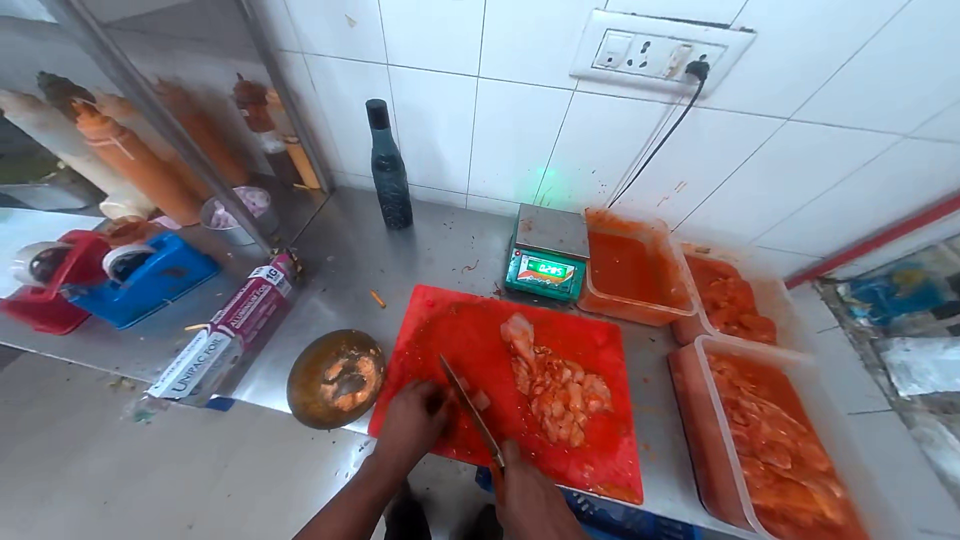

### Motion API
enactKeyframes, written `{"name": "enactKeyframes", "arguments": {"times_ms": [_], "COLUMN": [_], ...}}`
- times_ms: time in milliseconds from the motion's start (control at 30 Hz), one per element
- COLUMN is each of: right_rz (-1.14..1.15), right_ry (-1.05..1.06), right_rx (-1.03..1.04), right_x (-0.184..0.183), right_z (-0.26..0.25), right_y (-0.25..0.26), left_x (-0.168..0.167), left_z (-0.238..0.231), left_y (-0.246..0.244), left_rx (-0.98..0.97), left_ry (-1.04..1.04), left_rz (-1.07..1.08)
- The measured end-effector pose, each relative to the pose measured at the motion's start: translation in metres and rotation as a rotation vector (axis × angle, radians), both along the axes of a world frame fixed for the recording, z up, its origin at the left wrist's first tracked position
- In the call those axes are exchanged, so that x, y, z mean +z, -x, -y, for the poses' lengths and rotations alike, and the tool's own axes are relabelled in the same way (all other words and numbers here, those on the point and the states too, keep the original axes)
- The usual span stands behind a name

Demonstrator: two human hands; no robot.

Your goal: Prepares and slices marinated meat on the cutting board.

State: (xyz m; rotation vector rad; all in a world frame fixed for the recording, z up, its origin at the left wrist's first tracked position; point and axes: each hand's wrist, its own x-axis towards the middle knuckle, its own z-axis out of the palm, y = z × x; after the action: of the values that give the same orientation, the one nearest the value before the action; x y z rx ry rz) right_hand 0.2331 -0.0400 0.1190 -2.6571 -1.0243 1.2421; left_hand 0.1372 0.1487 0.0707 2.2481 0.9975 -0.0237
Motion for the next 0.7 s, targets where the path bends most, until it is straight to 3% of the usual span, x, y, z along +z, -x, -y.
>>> {"name": "enactKeyframes", "arguments": {"times_ms": [200, 433, 600, 700], "right_rz": [0.005, -0.004, -0.018, -0.001], "right_ry": [0.101, -0.002, 0.051, 0.004], "right_rx": [0.027, -0.030, -0.225, -0.297], "right_x": [0.021, -0.001, 0.005, 0.008], "right_z": [0.004, -0.046, 0.032, 0.076], "right_y": [-0.006, -0.009, -0.016, -0.026], "left_x": [0.005, 0.010, 0.008, 0.008], "left_z": [-0.001, -0.004, -0.007, 0.010], "left_y": [-0.008, -0.010, -0.019, -0.037], "left_rx": [0.007, -0.044, 0.063, -0.126], "left_ry": [0.037, 0.021, -0.049, 0.068], "left_rz": [-0.037, -0.100, -0.056, -0.034]}}
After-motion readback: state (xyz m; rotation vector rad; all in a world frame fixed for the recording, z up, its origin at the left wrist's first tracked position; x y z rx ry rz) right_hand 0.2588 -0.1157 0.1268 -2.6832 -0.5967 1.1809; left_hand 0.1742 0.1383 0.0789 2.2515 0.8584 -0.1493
